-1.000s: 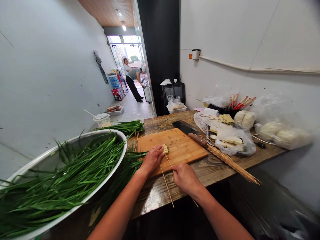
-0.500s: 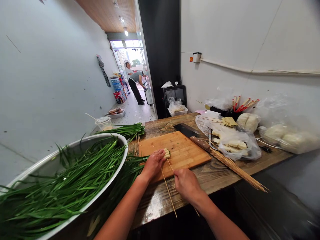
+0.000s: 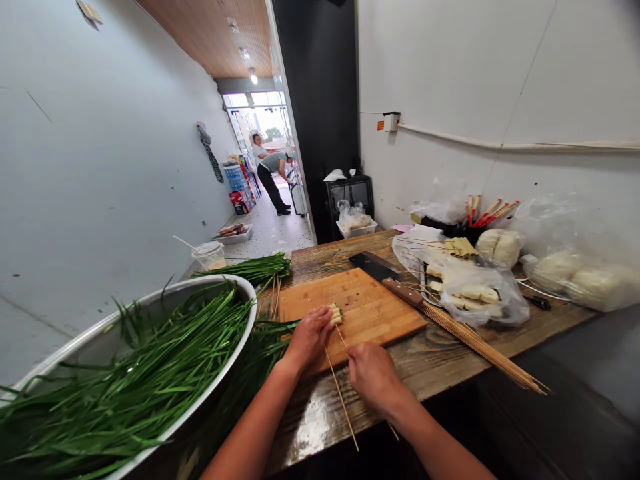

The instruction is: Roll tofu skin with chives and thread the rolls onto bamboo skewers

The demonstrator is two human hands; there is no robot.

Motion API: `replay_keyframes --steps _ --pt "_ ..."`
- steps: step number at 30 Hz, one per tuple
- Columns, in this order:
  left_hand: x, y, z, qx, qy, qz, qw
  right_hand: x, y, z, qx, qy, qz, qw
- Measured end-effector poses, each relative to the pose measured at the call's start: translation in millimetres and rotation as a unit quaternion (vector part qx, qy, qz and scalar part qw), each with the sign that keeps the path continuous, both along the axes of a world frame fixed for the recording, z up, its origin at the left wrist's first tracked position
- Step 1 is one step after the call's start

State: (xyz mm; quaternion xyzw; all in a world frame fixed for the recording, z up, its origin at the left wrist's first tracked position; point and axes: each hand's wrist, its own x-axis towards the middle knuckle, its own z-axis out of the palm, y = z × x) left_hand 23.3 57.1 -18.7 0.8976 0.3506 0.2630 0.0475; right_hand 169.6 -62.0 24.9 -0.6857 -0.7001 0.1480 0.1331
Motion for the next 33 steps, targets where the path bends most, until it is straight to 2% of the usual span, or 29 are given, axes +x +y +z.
replay_keyframes --steps 20,33 --pt "-1.5 3.6 -5.1 -0.013 -0.006 0.006 1.0 -3.6 9.8 -3.7 0.005 -0.017 0.002 1.0" --pt "-0.3 1.1 0.0 -0.012 0.002 0.0 1.0 -8.0 18.6 -8.6 0.009 -0.029 0.01 0.999"
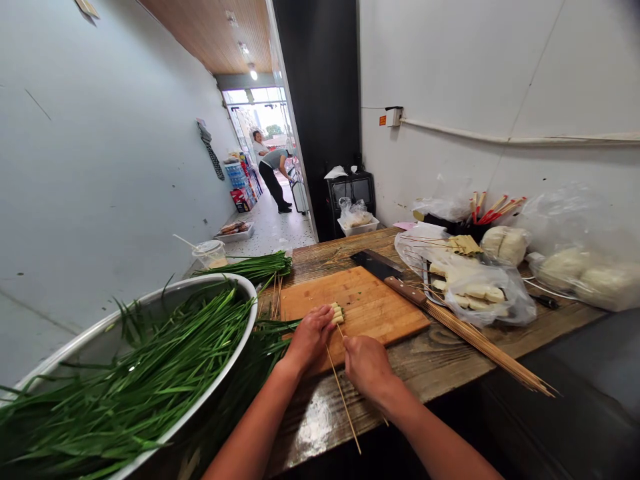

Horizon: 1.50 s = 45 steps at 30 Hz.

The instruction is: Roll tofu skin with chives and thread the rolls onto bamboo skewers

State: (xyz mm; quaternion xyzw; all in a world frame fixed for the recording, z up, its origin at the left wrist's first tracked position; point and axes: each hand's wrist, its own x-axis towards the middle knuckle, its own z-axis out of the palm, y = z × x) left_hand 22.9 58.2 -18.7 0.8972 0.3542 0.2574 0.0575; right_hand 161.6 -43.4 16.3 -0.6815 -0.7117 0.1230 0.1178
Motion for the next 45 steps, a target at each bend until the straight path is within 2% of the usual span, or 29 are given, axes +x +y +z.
replay_keyframes --steps 15,19,21,23,26,28,30,32,34,37,41,43,45 --pt "0.9 2.7 -4.9 -0.005 -0.003 0.0 1.0 -2.7 11.2 -0.4 0.008 0.003 -0.001 1.0" --pt "-5.5 0.7 2.7 -0.012 -0.013 0.002 1.0 -2.2 11.1 -4.0 0.023 0.013 -0.007 1.0" --pt "-14.3 -5.5 9.1 0.021 -0.039 0.037 0.998 -1.4 10.4 -6.0 0.023 0.019 -0.018 0.999" --pt "-24.3 -16.9 14.4 0.063 -0.053 0.101 0.991 -0.6 9.7 -8.6 0.026 0.021 -0.024 0.999" --pt "-33.3 -40.6 18.4 0.061 0.011 0.162 0.985 0.2 8.5 -13.5 0.03 0.021 -0.019 0.999" --pt "-32.5 -56.6 19.6 0.033 0.076 0.156 0.984 0.6 7.8 -16.4 0.032 0.022 -0.014 0.999" --pt "-28.0 -69.1 20.5 0.005 0.131 0.124 0.984 1.1 7.0 -18.3 0.033 0.021 -0.013 0.999" --pt "-23.2 -77.0 20.7 -0.023 0.171 0.094 0.98 1.9 6.3 -18.7 0.03 0.013 -0.009 0.999" --pt "-20.5 -80.9 19.5 -0.044 0.192 0.09 0.976 2.4 5.7 -17.6 0.023 -0.001 -0.001 1.0" --pt "-20.1 -82.4 14.1 -0.047 0.199 0.104 0.973 1.3 4.5 -14.7 0.021 -0.023 0.012 0.999" --pt "-19.7 -83.1 2.8 -0.007 0.173 0.109 0.979 1.1 0.0 -12.6 0.018 -0.029 0.039 0.999" --pt "-19.6 -83.7 -1.6 0.008 0.156 0.111 0.982 9.8 -1.6 -11.9 0.015 -0.023 0.048 0.998" --pt "-20.4 -81.9 -3.0 0.014 0.14 0.108 0.984 29.1 1.0 -9.7 0.027 -0.021 0.024 0.999"
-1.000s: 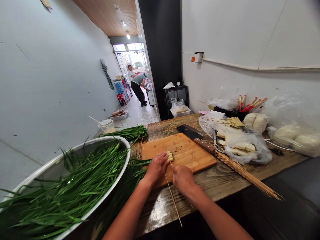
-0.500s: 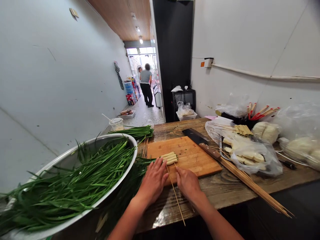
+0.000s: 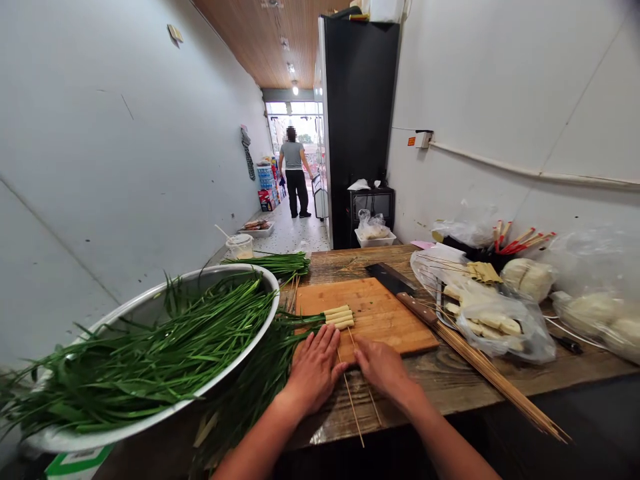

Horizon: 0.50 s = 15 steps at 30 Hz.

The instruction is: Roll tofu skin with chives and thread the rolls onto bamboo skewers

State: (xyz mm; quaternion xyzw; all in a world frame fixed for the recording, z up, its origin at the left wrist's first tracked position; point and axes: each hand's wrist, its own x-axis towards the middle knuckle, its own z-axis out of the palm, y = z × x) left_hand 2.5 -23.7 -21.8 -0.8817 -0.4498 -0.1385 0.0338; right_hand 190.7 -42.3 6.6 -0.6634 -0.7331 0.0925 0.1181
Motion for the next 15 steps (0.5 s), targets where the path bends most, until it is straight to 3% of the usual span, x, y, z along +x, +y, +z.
replay_keyframes --steps 3,7,11,15 --pt "-0.1 14.1 4.9 0.01 -0.03 -0.006 0.999 44.4 16.6 8.0 0.045 -0.044 -0.094 0.994" --pt "15.6 53.2 18.8 0.003 -0.053 -0.001 0.999 95.7 54.7 19.2 0.049 -0.147 -0.134 0.979" --pt "39.9 80.4 25.7 -0.026 -0.03 -0.024 0.999 112.6 87.1 17.2 -0.014 -0.146 -0.152 0.977" --pt "41.1 78.7 24.2 -0.026 -0.057 -0.041 0.997 113.1 103.1 11.7 -0.031 -0.124 -0.115 0.985"
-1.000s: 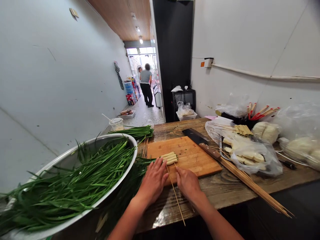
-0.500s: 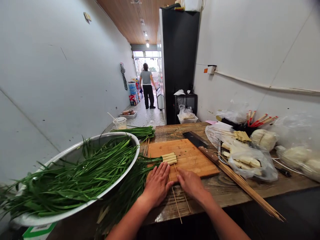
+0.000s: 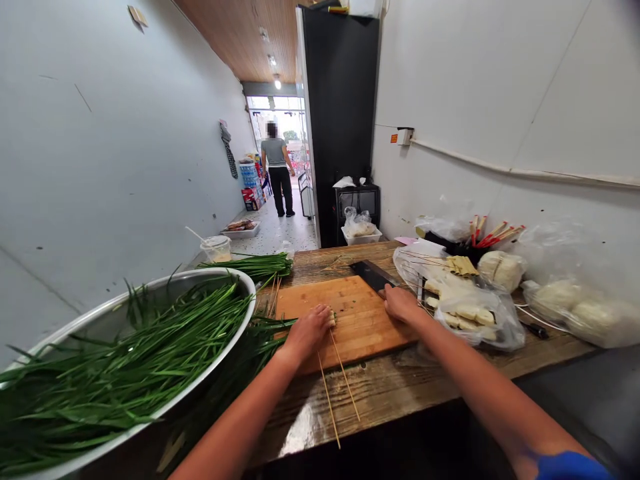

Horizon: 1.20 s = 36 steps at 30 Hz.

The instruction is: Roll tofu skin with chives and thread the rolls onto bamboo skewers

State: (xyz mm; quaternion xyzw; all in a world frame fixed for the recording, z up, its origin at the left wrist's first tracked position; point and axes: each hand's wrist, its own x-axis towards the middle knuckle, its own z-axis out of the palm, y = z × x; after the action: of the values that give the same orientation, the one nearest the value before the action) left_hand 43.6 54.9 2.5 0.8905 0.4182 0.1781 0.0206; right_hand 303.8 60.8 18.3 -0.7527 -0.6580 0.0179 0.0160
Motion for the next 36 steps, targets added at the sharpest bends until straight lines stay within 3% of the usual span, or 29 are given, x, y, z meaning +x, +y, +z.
replay_keyframes --steps 5,9,11,13,16,18,21,36 --pt "-14.3 -4.5 -9.0 0.021 -0.062 -0.047 0.997 -6.3 -1.5 11.1 0.024 0.031 -0.011 0.999" --pt "-15.9 0.7 -22.7 0.051 -0.098 -0.019 0.994 -18.9 -26.5 32.5 0.108 0.209 -0.004 0.972" --pt "-14.7 2.9 -27.4 0.055 -0.1 -0.024 0.993 -28.5 -43.2 45.5 0.08 0.332 0.003 0.94" --pt "-13.7 4.1 -29.9 0.057 -0.107 -0.027 0.992 -39.3 -58.4 58.0 0.003 0.397 0.015 0.918" --pt "-12.9 4.3 -31.2 0.06 -0.11 -0.02 0.992 -55.2 -74.3 70.1 -0.06 0.322 0.056 0.943" --pt "-12.6 3.9 -31.0 0.061 -0.104 -0.02 0.992 -64.4 -80.8 72.7 -0.05 0.211 0.08 0.973" --pt "-11.5 2.9 -28.9 0.061 -0.1 -0.024 0.993 -74.7 -87.1 72.9 -0.027 0.108 0.099 0.989" --pt "-10.0 0.5 -24.6 0.05 -0.12 -0.034 0.991 -93.1 -94.5 81.9 -0.07 0.081 0.089 0.99"
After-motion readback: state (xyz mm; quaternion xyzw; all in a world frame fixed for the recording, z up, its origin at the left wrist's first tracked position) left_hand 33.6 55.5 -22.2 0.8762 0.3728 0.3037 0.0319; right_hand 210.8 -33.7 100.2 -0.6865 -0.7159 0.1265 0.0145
